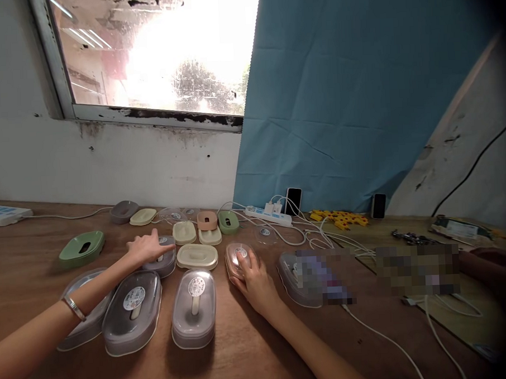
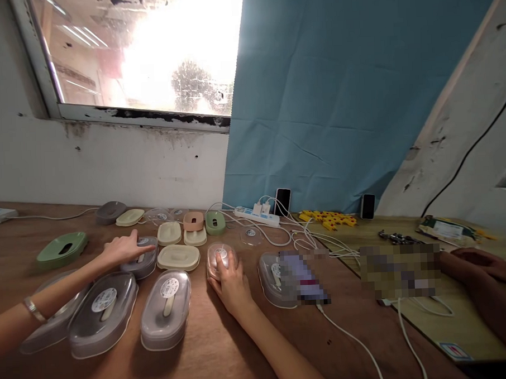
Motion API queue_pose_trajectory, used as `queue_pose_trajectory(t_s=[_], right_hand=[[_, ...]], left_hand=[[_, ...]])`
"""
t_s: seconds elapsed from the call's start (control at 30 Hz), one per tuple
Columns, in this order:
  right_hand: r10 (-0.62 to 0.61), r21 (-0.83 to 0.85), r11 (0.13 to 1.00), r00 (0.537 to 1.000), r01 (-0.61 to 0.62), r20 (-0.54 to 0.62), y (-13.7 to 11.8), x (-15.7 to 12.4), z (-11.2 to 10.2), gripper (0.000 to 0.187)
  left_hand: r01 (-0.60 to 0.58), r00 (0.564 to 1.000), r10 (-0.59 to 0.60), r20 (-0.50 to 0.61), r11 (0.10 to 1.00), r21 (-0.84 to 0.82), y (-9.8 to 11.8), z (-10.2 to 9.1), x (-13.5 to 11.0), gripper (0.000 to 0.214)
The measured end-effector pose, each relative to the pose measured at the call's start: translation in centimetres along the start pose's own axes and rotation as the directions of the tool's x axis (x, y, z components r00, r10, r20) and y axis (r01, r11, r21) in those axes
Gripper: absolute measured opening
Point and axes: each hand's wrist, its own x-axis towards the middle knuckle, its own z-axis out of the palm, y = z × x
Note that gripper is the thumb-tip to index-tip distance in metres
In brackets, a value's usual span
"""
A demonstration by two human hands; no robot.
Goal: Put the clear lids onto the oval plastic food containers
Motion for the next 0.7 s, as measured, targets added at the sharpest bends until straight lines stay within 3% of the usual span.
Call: queue_pose_trajectory(t_s=[0.13,0.3,0.43,0.7], right_hand=[[-0.062,-0.054,0.997,0.995,0.058,-0.075,0.2,0.2,0.3,0.054],[-0.108,-0.082,0.992,0.988,0.099,-0.113,0.5,0.5,1.0,0.055],[-0.171,-0.094,0.983,0.976,0.160,-0.133,0.4,0.5,1.4,0.050],[-0.175,-0.034,0.985,0.961,0.172,-0.216,0.8,0.3,1.9,0.047]], left_hand=[[-0.017,0.997,0.020,-0.073,0.999,0.048,0.1,0.7,-1.3,0.088],[-0.023,0.997,0.028,-0.067,0.996,0.082,-0.1,2.1,-1.7,0.085],[-0.032,0.998,0.037,-0.045,0.995,0.096,-0.1,1.9,-1.0,0.085],[-0.043,0.999,0.045,-0.018,0.995,0.088,-0.2,1.2,1.5,0.085]])
